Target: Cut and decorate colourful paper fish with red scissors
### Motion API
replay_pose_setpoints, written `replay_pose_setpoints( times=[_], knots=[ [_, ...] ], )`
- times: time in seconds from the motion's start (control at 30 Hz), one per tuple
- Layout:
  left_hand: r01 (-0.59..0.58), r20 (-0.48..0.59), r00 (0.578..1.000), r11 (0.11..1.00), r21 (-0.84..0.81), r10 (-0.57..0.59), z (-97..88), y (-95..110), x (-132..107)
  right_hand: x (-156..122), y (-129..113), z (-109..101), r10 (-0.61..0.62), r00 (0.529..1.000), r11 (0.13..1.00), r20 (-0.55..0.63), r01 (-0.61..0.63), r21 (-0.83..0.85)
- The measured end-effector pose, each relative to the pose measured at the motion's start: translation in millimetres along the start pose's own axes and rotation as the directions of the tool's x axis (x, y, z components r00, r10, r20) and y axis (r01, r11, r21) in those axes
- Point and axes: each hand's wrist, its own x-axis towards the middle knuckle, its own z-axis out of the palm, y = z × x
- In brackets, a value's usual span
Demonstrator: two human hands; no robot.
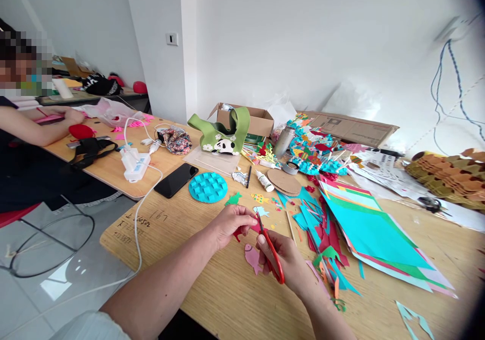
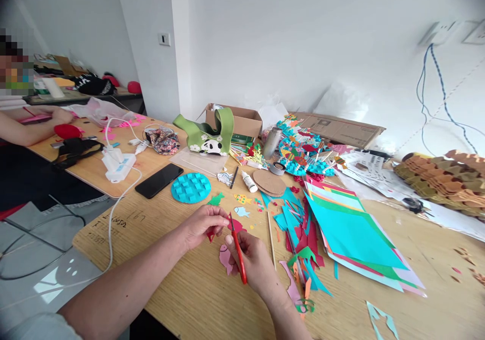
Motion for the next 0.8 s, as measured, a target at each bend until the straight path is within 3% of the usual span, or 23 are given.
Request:
replay_pose_setpoints(
  times=[0.8],
  knots=[
    [0.021, -0.006, 1.000, 0.996, 0.085, -0.021, -3.1, 1.5, 0.3, 0.8, 0.6, -1.5, 0.019, 0.999, 0.999, 0.026, -0.018, -0.045]
  ],
)
